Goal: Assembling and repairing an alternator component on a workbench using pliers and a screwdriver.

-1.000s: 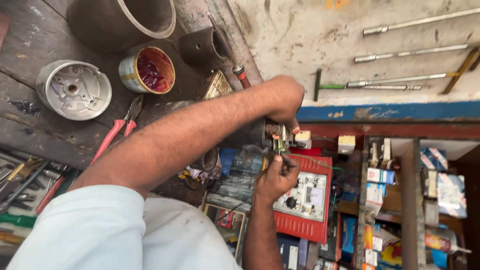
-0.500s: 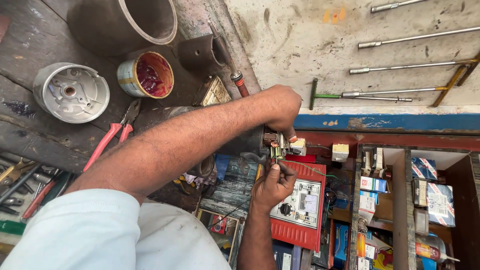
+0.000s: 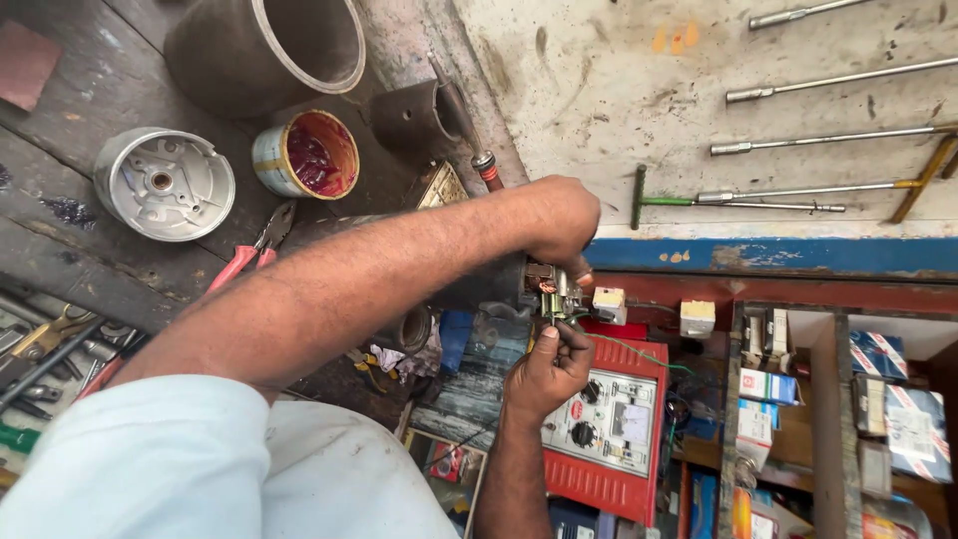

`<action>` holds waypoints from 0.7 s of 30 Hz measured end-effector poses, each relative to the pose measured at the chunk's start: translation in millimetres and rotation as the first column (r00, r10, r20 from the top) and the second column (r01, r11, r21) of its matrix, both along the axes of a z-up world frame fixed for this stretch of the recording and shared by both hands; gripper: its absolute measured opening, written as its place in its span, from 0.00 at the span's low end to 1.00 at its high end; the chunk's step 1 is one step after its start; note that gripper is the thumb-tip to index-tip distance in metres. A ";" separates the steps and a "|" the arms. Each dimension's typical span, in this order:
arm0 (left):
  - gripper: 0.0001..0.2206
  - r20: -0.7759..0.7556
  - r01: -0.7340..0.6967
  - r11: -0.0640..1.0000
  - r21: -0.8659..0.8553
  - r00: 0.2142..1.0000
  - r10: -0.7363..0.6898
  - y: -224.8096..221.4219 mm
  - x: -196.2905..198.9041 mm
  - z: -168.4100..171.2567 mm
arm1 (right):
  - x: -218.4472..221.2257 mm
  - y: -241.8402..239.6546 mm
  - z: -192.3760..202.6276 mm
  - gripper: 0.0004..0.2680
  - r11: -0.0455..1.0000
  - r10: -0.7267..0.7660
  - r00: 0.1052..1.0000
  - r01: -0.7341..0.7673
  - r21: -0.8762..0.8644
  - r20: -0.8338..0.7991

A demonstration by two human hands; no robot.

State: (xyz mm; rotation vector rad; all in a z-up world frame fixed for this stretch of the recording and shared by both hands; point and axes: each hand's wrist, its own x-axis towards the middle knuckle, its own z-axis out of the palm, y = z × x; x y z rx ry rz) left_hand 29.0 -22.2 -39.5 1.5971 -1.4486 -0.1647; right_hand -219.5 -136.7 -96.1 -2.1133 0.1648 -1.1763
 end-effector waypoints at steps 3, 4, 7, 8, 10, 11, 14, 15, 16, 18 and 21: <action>0.25 0.034 0.059 0.992 0.110 0.997 -0.063 -2.2 5.1 -2.5 | 2.4 -7.2 -0.8 0.03 0.999 0.028 1.000 -0.028 0.016 -0.011; 0.23 -0.010 0.085 0.990 0.110 0.996 -0.084 -2.8 8.5 -3.6 | 0.7 -13.8 -3.4 0.03 1.000 -0.011 1.000 0.012 0.018 -0.023; 0.24 -0.099 0.131 0.972 0.194 0.989 -0.113 17.8 3.0 9.5 | -2.4 -15.1 -8.1 0.04 0.995 -0.096 0.995 0.096 0.001 -0.036; 0.27 -0.162 0.130 0.959 0.252 0.983 -0.091 28.1 0.2 17.4 | -1.4 -13.7 -8.7 0.04 0.992 -0.118 0.991 0.115 -0.045 -0.061; 0.30 -0.142 0.102 0.946 0.308 0.988 -0.061 32.2 -4.3 24.2 | 2.8 -9.9 -10.8 0.04 0.994 -0.110 0.992 0.109 -0.033 -0.054; 0.32 -0.143 0.065 0.941 0.334 0.990 -0.017 32.8 -7.2 28.3 | 3.2 -9.0 -10.6 0.04 0.995 -0.088 0.994 0.084 -0.050 -0.072; 0.34 -0.190 0.031 0.902 0.430 0.980 0.057 38.4 -16.4 41.8 | 4.6 7.4 -0.6 0.04 0.999 0.021 0.997 -0.023 -0.032 -0.074; 0.34 -0.168 0.021 0.891 0.455 0.984 0.063 41.7 -20.1 50.7 | 5.4 6.6 -0.1 0.04 1.000 0.024 0.998 -0.024 -0.005 -0.054; 0.36 -0.164 0.006 0.880 0.474 0.983 0.082 45.5 -23.7 59.6 | 6.5 6.5 0.3 0.04 0.999 0.032 0.995 -0.033 -0.010 -0.095; 0.38 -0.150 -0.017 0.861 0.509 0.983 0.108 46.1 -30.5 72.8 | 7.6 7.5 3.5 0.03 0.999 0.048 0.991 -0.048 0.004 -0.129; 0.41 0.087 -0.115 0.800 0.589 0.993 0.080 37.4 -41.5 87.7 | 6.5 7.3 6.2 0.04 0.997 0.033 0.992 -0.041 -0.067 -0.122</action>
